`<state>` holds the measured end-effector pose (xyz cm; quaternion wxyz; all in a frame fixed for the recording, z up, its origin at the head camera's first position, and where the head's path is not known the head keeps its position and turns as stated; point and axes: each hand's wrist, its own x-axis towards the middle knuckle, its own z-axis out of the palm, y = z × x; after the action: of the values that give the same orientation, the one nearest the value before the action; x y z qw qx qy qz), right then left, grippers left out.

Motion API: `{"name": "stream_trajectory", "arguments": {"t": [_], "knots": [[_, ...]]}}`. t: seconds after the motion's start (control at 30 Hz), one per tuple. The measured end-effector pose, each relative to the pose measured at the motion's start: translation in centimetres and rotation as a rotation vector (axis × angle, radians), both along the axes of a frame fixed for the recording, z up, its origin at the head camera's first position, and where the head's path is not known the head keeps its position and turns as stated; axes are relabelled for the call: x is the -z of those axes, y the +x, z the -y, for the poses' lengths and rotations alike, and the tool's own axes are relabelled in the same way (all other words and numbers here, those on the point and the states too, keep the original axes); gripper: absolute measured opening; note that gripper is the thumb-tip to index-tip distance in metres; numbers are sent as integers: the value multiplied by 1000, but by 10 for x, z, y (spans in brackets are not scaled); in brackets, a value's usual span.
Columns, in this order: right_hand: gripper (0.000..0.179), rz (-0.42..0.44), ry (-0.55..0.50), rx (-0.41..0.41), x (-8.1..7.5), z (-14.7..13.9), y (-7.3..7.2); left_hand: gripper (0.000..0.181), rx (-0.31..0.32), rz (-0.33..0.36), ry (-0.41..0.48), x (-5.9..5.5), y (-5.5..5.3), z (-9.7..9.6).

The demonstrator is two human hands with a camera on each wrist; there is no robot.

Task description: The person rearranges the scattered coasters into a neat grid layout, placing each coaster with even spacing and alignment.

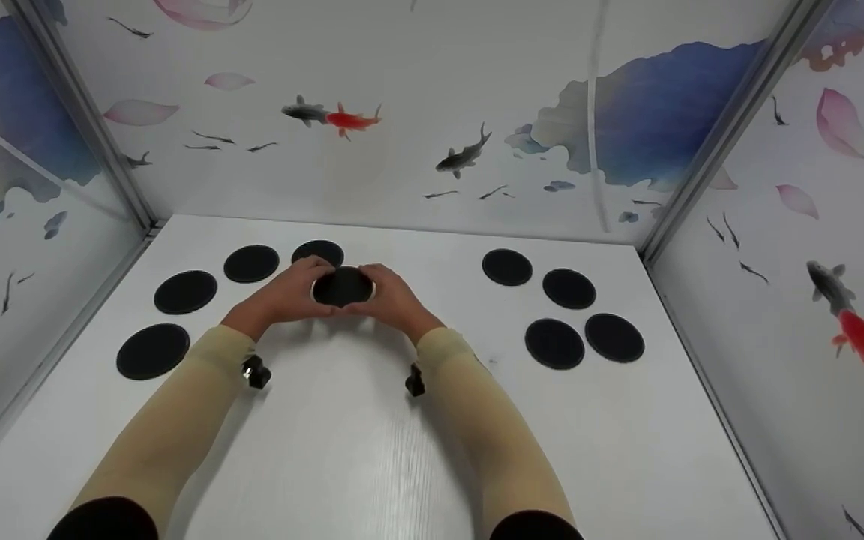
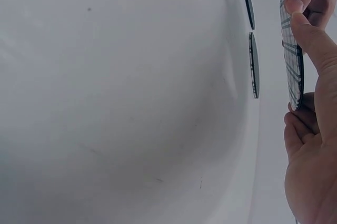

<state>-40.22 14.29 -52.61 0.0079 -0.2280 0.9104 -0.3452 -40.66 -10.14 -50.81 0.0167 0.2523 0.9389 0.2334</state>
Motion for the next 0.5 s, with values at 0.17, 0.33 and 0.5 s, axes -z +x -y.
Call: {"name": "stream_trajectory", "arguments": {"t": [0.17,0.33,0.5], "knots": [[91,21,9,10,0,-1,1,87,-2,22,1,-1,2,-2],[89,40,43,34,2,-2,1,88,1,32,-11,4,1,-6],[89,76,66,47,4,-3,3,90,6,38,-21,10,-1,-9]]}}
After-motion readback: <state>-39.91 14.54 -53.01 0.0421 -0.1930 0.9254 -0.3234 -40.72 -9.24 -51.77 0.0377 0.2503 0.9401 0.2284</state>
